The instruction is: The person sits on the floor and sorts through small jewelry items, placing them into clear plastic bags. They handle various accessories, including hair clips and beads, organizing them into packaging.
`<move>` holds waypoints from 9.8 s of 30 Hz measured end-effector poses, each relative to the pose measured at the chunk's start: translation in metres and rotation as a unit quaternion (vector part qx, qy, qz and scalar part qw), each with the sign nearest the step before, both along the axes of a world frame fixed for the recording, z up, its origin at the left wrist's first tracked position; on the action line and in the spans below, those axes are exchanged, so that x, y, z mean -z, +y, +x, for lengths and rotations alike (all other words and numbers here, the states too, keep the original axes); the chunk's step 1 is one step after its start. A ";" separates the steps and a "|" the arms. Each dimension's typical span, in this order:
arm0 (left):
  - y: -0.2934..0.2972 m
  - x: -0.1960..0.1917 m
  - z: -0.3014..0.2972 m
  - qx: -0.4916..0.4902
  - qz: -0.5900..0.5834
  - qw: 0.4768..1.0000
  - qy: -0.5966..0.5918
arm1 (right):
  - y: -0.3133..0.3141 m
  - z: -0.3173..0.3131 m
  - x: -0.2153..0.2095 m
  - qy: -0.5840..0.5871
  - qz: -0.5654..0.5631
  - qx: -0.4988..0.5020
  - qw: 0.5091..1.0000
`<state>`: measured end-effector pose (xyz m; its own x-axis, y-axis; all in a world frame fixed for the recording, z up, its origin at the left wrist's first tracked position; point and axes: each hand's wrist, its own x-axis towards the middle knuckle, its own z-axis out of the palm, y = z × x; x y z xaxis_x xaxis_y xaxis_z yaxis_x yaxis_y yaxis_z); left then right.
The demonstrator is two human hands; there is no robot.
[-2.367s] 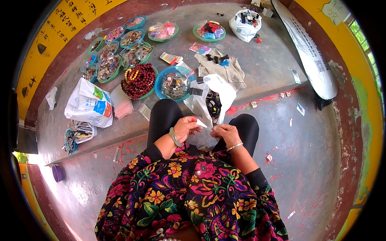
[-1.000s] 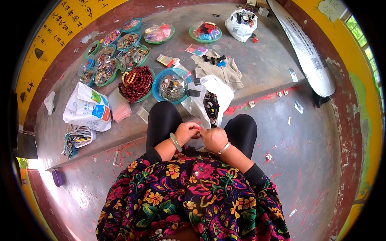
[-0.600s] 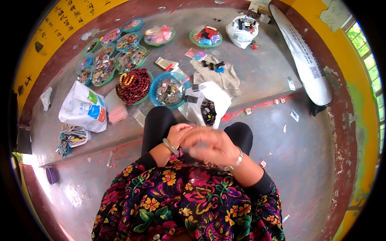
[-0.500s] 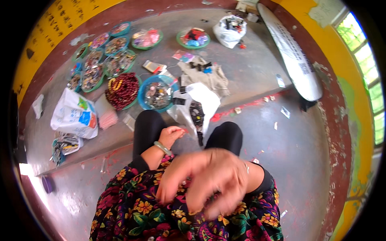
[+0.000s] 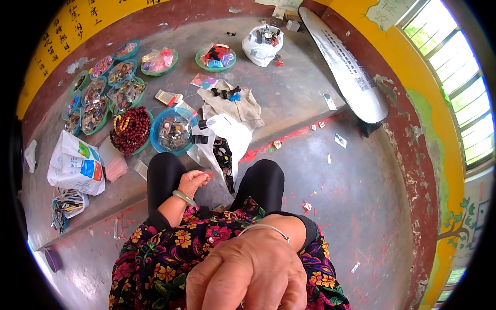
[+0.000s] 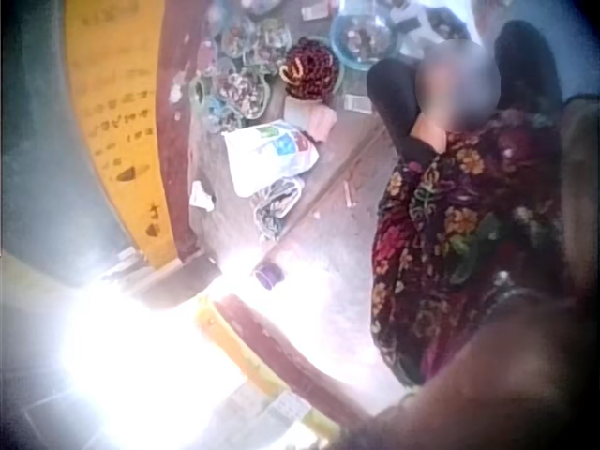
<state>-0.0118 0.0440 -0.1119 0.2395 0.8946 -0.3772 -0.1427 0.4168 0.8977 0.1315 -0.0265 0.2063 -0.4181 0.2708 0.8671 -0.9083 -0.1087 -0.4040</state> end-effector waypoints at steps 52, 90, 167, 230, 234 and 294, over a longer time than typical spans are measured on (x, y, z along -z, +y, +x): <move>0.006 0.024 -0.003 -0.012 0.072 0.990 0.121 | 0.147 0.038 0.362 -0.798 -0.076 0.490 0.344; 0.011 0.011 0.006 0.031 0.062 0.989 0.134 | 0.217 0.036 0.415 -0.819 0.065 0.480 0.309; 0.006 0.020 0.006 0.140 0.025 0.989 0.038 | 0.075 0.009 0.241 -0.595 0.261 0.582 0.489; 0.004 -0.021 -0.006 0.233 -0.057 0.960 -0.142 | 0.071 0.058 0.201 -0.652 0.081 0.426 0.622; 0.004 -0.022 -0.005 0.238 -0.058 0.962 -0.120 | 0.070 0.055 0.203 -0.656 0.028 0.389 0.646; 0.001 -0.020 -0.001 0.197 -0.089 0.953 -0.214 | 0.077 0.034 0.215 -0.550 0.299 0.593 0.506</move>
